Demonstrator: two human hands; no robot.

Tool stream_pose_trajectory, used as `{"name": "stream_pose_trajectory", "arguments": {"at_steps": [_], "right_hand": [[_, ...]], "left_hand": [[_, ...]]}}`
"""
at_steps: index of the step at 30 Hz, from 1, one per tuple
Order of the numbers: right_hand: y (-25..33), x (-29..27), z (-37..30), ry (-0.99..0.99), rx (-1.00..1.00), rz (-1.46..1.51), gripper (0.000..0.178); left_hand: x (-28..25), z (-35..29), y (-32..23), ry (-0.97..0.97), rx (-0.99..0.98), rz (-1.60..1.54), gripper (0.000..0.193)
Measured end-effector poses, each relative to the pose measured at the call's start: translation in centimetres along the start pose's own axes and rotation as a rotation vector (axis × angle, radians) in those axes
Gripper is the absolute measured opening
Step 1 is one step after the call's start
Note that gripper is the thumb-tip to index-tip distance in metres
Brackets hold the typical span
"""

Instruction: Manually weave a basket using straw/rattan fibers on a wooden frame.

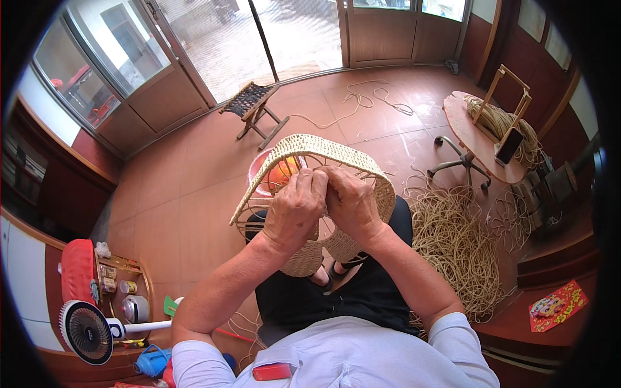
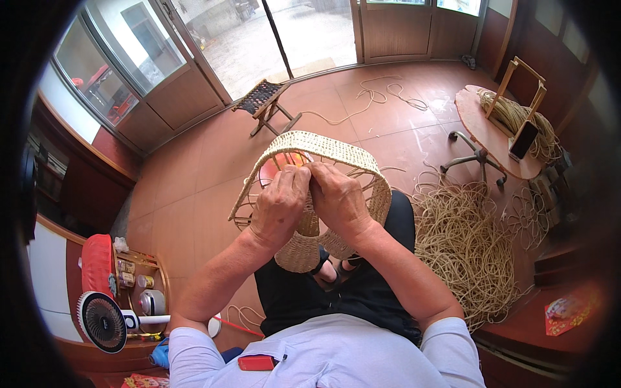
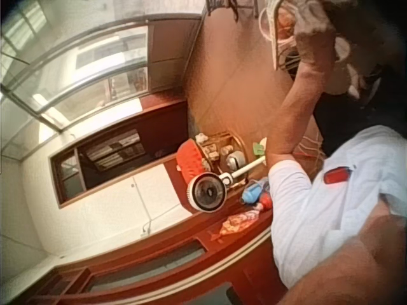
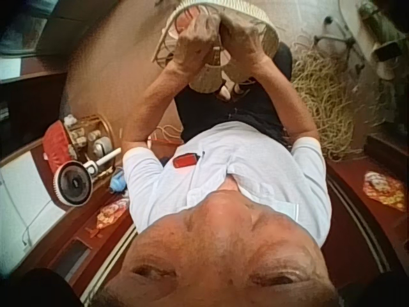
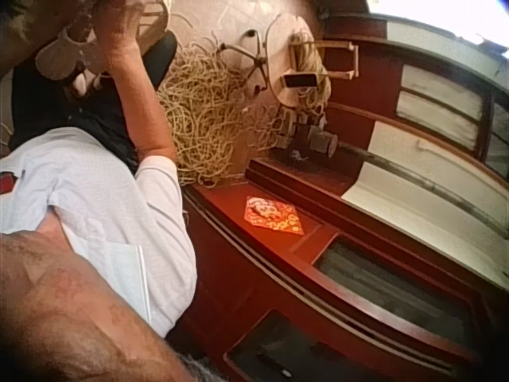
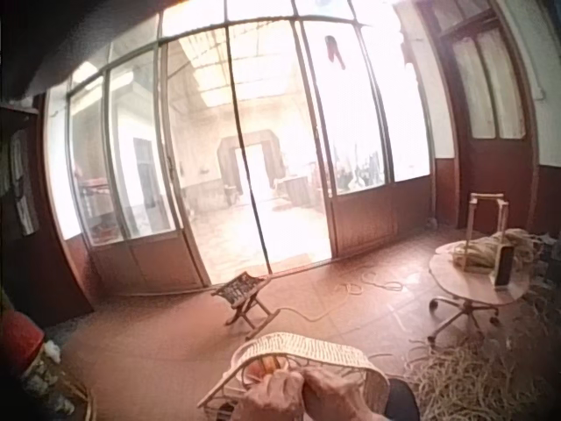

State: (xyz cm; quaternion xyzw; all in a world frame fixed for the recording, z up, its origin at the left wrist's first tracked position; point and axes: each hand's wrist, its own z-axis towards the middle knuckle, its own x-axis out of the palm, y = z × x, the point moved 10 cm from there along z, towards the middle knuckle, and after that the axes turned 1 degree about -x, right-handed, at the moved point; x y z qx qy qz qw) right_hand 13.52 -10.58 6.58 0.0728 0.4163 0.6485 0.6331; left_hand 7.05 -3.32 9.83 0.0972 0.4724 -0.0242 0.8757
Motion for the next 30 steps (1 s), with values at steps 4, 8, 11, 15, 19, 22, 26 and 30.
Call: {"name": "stream_pose_trajectory", "arguments": {"at_steps": [4,8,11,15,19,22,26,30], "right_hand": [[0.7,0.1,0.2,0.000,-0.062,-0.005,0.019],[1.0,0.1,0.4,0.003,-0.071,-0.050,0.018],[0.9,0.3,0.3,0.017,-0.073,-0.068,0.018],[0.8,0.1,0.7,0.001,-0.055,-0.085,0.015],[0.4,0.2,1.2,-0.001,-0.002,-0.026,0.009],[0.6,0.2,1.4,-0.015,-0.013,-0.007,0.009],[0.5,0.7,1.1,-0.007,-0.019,-0.049,0.009],[0.7,0.6,0.5,-0.055,-0.010,-0.098,0.008]], "left_hand": [[-0.1,-1.0,1.0,-0.094,-0.073,-0.170,0.030],[-0.2,-1.5,1.1,-0.142,-0.109,-0.178,0.034],[0.2,-1.7,1.2,-0.135,-0.146,-0.174,0.035],[0.6,-1.8,2.3,-0.185,-0.209,-0.251,0.024],[0.0,-1.9,4.0,-0.222,-0.341,-0.429,0.010],[0.1,-2.3,4.7,-0.260,-0.368,-0.462,0.011],[0.1,-2.6,5.1,-0.283,-0.398,-0.502,0.013],[-0.4,-2.1,4.9,-0.264,-0.384,-0.477,0.016]]}}
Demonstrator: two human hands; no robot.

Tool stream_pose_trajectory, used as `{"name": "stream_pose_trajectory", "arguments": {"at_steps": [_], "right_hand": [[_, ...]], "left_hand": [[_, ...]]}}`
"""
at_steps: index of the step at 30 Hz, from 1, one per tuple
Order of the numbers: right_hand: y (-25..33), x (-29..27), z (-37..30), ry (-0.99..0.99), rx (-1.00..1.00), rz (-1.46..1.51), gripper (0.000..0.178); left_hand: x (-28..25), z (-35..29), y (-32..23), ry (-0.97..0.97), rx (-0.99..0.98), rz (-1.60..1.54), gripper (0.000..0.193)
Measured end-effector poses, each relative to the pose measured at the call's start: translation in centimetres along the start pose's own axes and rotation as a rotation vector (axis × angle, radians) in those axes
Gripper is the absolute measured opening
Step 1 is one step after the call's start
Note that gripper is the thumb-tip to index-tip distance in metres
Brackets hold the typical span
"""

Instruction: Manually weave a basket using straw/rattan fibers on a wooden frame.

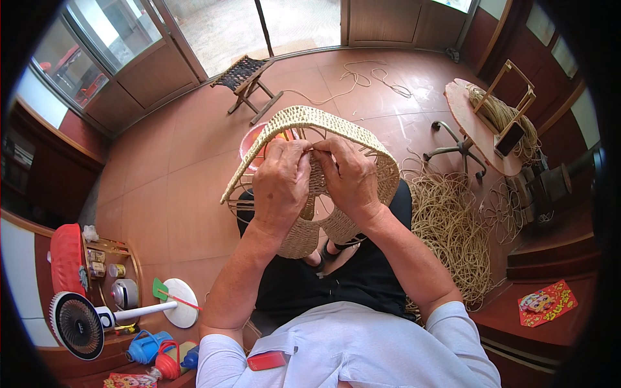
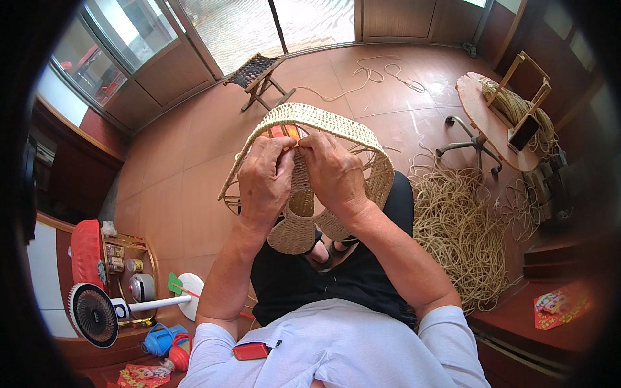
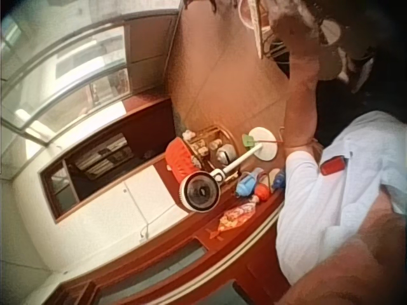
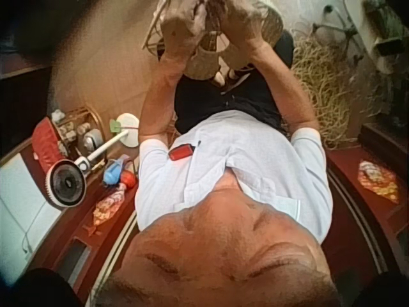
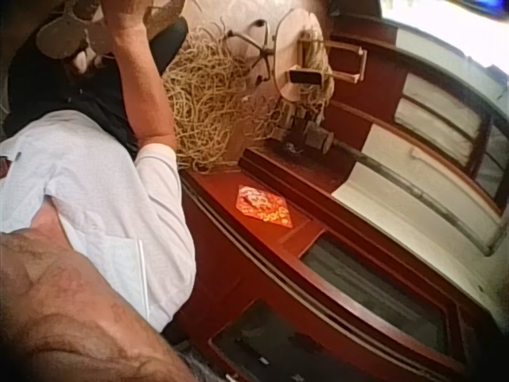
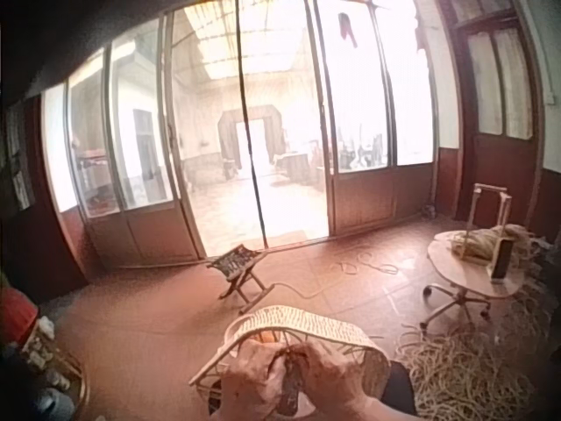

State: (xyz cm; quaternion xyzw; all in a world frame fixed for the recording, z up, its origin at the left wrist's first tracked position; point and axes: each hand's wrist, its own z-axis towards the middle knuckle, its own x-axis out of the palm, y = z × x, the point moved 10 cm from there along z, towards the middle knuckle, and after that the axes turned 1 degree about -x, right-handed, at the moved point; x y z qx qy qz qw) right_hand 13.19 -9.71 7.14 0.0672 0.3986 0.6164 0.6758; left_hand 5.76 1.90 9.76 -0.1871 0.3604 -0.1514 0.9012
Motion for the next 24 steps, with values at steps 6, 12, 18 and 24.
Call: {"name": "stream_pose_trajectory", "arguments": {"at_steps": [6,12,18,24], "right_hand": [[-0.2,-0.1,0.0,0.009,0.048,0.063,0.008],[-0.4,-0.4,0.2,0.011,0.039,0.101,0.007],[0.1,-0.2,0.0,0.057,-0.050,-0.012,0.009],[0.9,-2.2,-0.4,-0.036,-0.042,-0.010,0.017]], "left_hand": [[0.0,0.4,-0.7,0.062,0.064,0.122,0.014],[0.9,0.9,-0.1,0.161,-0.014,0.122,0.015],[-0.5,0.4,-0.1,0.018,0.048,-0.010,0.009],[-6.6,-2.4,3.7,-0.232,-0.168,-0.039,0.009]]}}
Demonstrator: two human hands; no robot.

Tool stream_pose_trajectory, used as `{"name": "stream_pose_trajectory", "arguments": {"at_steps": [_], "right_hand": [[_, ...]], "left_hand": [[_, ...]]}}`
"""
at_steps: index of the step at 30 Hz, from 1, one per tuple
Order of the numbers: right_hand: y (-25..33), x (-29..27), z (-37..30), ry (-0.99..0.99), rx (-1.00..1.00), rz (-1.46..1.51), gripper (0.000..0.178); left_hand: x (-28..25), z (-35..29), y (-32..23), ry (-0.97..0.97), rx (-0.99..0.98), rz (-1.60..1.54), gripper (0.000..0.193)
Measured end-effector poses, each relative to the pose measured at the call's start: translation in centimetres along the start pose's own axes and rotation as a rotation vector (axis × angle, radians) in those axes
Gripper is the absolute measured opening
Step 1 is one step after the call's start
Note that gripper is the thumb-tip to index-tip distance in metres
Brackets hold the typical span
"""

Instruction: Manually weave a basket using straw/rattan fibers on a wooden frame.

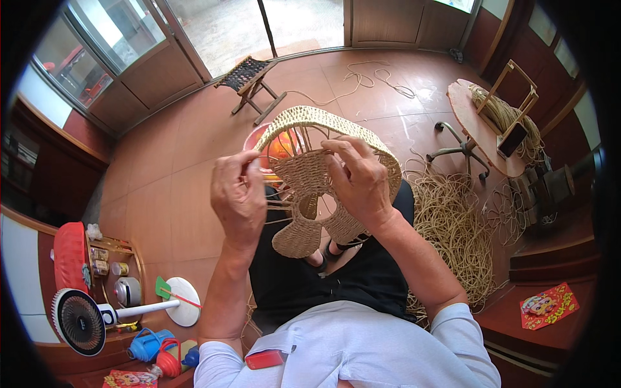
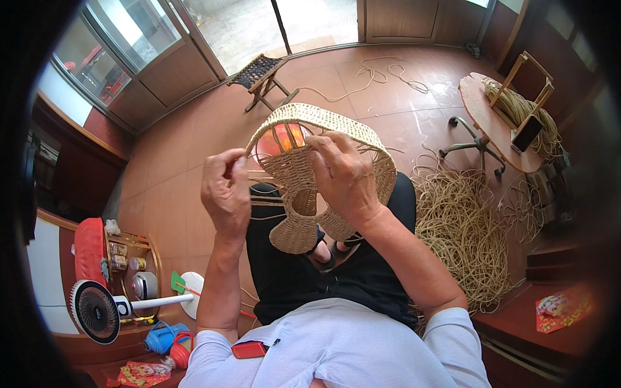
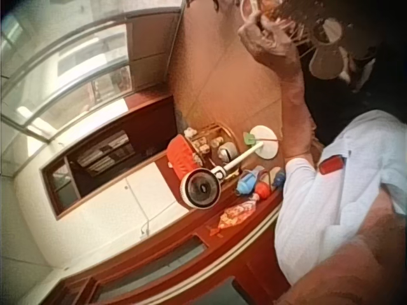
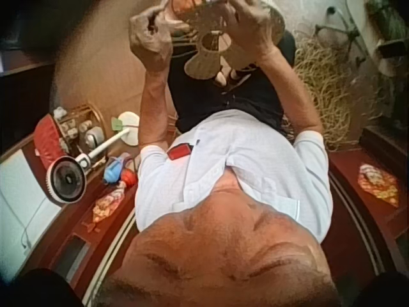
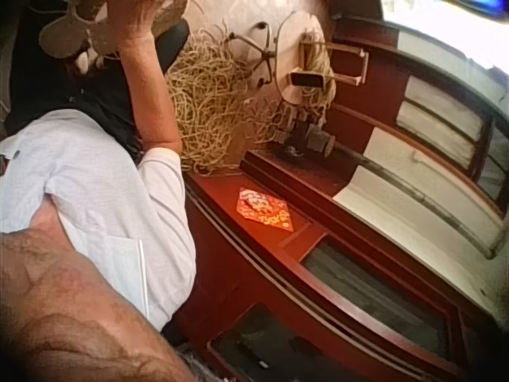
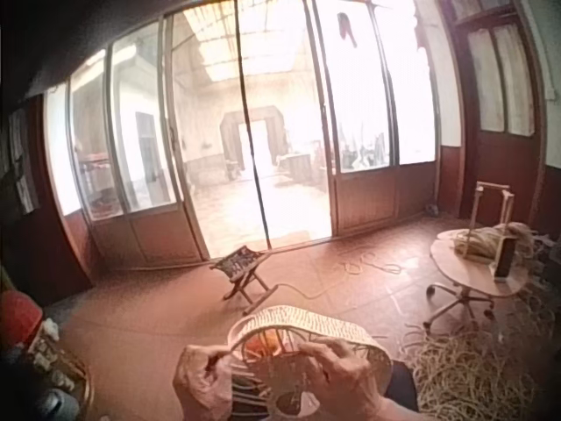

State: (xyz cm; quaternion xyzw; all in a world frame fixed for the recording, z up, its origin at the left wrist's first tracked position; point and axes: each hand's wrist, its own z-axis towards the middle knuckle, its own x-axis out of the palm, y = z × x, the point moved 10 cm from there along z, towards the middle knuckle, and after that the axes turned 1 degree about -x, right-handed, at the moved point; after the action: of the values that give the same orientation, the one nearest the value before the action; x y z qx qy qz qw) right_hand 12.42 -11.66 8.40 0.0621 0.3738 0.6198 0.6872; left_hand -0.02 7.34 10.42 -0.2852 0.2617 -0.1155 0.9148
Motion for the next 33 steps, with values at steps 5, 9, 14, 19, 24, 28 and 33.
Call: {"name": "stream_pose_trajectory", "arguments": {"at_steps": [5,9,14,19,24,28,33], "right_hand": [[0.1,-0.7,0.3,-0.019,-0.041,-0.129,0.016],[-0.1,1.2,1.6,0.129,-0.054,-0.185,0.012],[-0.5,2.1,2.5,0.193,-0.060,-0.178,0.009],[0.5,2.5,2.1,0.115,-0.223,-0.234,0.006],[0.4,0.3,2.6,0.092,-0.177,-0.224,0.010],[-2.5,-6.0,5.0,-0.066,-0.008,-0.163,0.015],[-6.1,-5.6,5.2,0.098,0.093,-0.025,0.017]], "left_hand": [[-2.4,-2.6,3.4,-0.025,-0.174,0.036,0.008],[-2.2,-4.7,4.0,0.018,-0.152,0.019,0.007],[-3.1,-6.5,5.2,-0.020,-0.163,0.045,0.007],[-3.9,-7.9,7.4,-0.019,-0.264,0.091,0.010],[-4.6,-10.4,11.5,-0.151,-0.452,-0.094,0.014],[-2.9,-13.8,14.1,-0.001,-0.779,-0.421,0.026],[1.3,-18.4,14.4,0.342,-0.908,-0.547,0.042]]}}
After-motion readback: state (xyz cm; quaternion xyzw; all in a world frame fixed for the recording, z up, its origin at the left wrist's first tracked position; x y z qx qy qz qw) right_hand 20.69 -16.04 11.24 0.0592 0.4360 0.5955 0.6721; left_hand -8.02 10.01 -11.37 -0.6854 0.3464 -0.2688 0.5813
